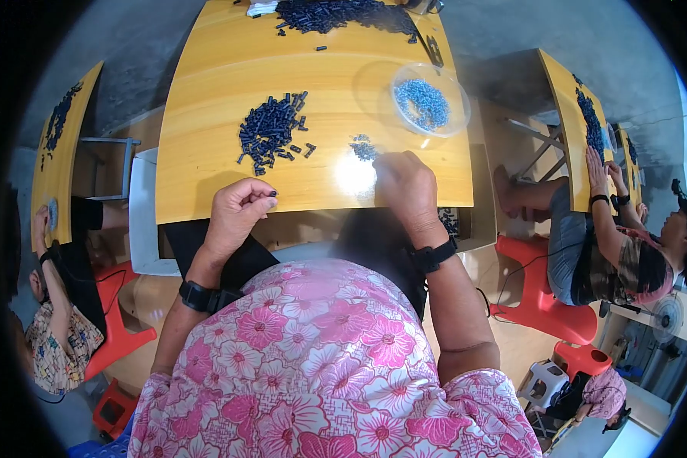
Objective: Assembling or sorting small blue and clear plastic components at a workshop table.
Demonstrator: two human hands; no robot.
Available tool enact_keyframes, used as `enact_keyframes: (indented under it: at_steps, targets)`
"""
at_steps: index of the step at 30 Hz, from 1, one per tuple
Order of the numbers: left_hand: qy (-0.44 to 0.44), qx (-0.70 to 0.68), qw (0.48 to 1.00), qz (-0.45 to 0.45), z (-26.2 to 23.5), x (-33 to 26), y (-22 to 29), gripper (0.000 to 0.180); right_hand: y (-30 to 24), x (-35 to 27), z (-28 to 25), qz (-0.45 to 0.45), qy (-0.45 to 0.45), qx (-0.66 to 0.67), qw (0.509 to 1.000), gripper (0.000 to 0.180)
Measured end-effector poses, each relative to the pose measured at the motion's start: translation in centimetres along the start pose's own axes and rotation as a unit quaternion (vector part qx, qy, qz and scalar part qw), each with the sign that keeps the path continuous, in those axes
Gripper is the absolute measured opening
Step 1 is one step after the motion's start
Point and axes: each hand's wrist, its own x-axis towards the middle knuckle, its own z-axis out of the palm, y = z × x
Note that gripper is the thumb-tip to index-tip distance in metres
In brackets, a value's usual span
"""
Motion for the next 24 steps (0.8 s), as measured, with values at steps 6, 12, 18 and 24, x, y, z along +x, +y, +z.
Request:
enact_keyframes:
  at_steps: [6,12,18,24]
  targets:
    - [0.001,0.008,1.000,-0.001,0.0,0.0,0.0,0.006,0.0,-0.1,-0.1,0.012,-0.010,0.011,1.000,0.009]
    - [0.001,0.009,1.000,-0.002,-0.1,0.1,-0.1,0.007,0.8,-0.4,0.2,0.056,0.024,0.062,0.996,0.007]
    - [0.004,0.003,1.000,-0.012,-0.1,0.1,0.0,0.007,0.4,-0.4,0.1,0.074,0.031,0.053,0.995,0.009]
    - [0.004,0.000,1.000,-0.009,-0.1,0.1,-0.1,0.006,-0.3,0.0,0.5,0.050,0.028,0.006,0.998,0.010]
